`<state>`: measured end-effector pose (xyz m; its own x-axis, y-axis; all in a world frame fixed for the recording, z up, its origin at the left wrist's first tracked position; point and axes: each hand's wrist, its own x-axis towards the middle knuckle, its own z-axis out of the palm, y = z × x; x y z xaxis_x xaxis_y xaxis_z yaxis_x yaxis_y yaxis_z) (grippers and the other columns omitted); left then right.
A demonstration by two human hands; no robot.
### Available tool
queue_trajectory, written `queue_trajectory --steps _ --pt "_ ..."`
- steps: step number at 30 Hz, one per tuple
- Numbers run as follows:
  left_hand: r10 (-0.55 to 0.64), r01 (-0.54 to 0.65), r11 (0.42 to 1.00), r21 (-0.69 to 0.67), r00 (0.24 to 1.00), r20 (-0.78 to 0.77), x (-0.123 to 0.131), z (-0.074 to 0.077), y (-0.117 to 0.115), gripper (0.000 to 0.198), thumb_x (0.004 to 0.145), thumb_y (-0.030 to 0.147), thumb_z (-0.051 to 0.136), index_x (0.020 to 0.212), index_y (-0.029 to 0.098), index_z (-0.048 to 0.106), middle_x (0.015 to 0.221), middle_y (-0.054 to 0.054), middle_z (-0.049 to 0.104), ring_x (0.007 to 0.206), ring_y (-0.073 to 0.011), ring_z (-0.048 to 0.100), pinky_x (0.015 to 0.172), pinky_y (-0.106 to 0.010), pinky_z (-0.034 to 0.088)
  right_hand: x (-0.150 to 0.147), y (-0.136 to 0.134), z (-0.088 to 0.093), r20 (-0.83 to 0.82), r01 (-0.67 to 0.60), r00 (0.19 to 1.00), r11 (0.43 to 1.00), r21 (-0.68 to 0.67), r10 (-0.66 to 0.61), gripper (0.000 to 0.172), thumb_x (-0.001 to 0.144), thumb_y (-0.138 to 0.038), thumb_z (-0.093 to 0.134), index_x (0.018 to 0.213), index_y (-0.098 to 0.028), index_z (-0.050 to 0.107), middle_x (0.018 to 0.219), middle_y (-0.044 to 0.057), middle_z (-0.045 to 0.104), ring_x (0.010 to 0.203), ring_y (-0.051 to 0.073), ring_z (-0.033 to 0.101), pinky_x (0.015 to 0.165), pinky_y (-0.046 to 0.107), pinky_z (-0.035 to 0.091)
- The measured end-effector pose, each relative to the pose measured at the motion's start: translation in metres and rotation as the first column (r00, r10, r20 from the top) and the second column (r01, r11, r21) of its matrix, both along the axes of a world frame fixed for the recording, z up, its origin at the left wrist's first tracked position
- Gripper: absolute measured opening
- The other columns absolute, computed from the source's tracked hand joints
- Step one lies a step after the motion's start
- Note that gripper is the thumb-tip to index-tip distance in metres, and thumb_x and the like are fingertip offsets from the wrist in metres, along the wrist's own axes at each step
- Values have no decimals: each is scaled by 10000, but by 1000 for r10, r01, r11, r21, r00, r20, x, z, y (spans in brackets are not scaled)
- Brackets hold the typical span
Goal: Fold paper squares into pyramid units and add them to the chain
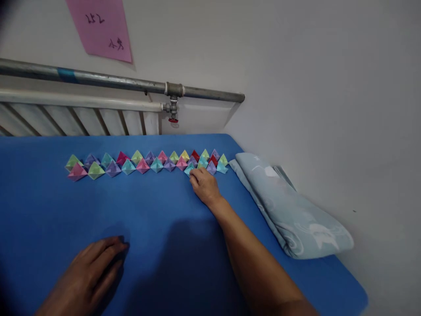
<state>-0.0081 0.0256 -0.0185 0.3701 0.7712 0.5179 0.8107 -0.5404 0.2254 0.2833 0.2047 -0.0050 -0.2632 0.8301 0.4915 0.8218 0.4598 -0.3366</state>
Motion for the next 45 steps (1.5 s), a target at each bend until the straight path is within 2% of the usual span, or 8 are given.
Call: queue_trajectory --steps 6,9,11,17,23,31,36,45 --pt "42 -41 998 -48 999 24 -1 -7 -2 279 945 363 427 1054 257 662 1012 -34 693 862 -173 678 722 -292 575 5 -4 3 -106 26 994 998 52 -21 217 847 -209 491 985 -195 658 844 55 659 755 184 610 730 298 472" --pt "11 -10 999 -45 1000 20 -2 -7 -1 278 943 373 440 1055 254 665 992 -34 697 845 -167 682 708 -279 579 13 -13 6 -210 150 969 986 69 -133 187 846 -232 474 919 -193 642 790 38 643 697 174 586 694 293 458" --pt "-3 4 999 -43 1000 14 -3 -7 0 287 942 388 443 1059 256 669 992 -35 701 837 -169 685 700 -279 581 19 -19 5 -254 215 946 976 18 -204 165 844 -240 460 842 -197 619 737 23 618 647 162 561 654 281 443" --pt "-3 3 999 -34 1000 15 -9 -20 0 321 944 439 431 1068 272 675 1027 -36 704 854 -175 692 692 -281 589 14 -28 -2 -204 172 960 980 -103 -190 115 804 -238 517 717 -210 587 681 3 608 614 142 551 604 252 408" --pt "15 -15 996 -91 1000 -1 -13 -33 -1 332 937 456 430 1104 295 668 1068 -35 694 892 -191 683 736 -316 588 4 -19 -3 -182 207 954 964 -169 -237 163 820 -340 591 894 -204 641 753 18 650 666 164 586 601 263 410" --pt "13 -11 998 -63 999 34 -6 -16 0 315 938 445 439 1058 281 678 1007 -30 707 838 -179 685 690 -292 583 -1 -3 -6 -180 112 976 992 -58 -121 162 845 -272 557 946 -207 666 825 41 679 728 181 616 696 289 453" --pt "21 -19 997 -77 999 26 -4 -16 -1 312 940 434 433 1060 277 675 1013 -33 700 849 -185 682 707 -314 584 -1 -1 -6 -172 67 982 997 -46 -74 144 853 -220 521 849 -217 665 814 35 669 774 182 613 738 288 452" --pt "5 -4 994 -105 1000 5 -5 -12 -1 301 934 415 449 1075 273 674 1016 -32 703 859 -178 688 712 -288 586 0 -1 -3 -161 16 987 998 -64 -26 179 844 -192 493 842 -220 669 840 33 652 797 167 608 770 276 460"
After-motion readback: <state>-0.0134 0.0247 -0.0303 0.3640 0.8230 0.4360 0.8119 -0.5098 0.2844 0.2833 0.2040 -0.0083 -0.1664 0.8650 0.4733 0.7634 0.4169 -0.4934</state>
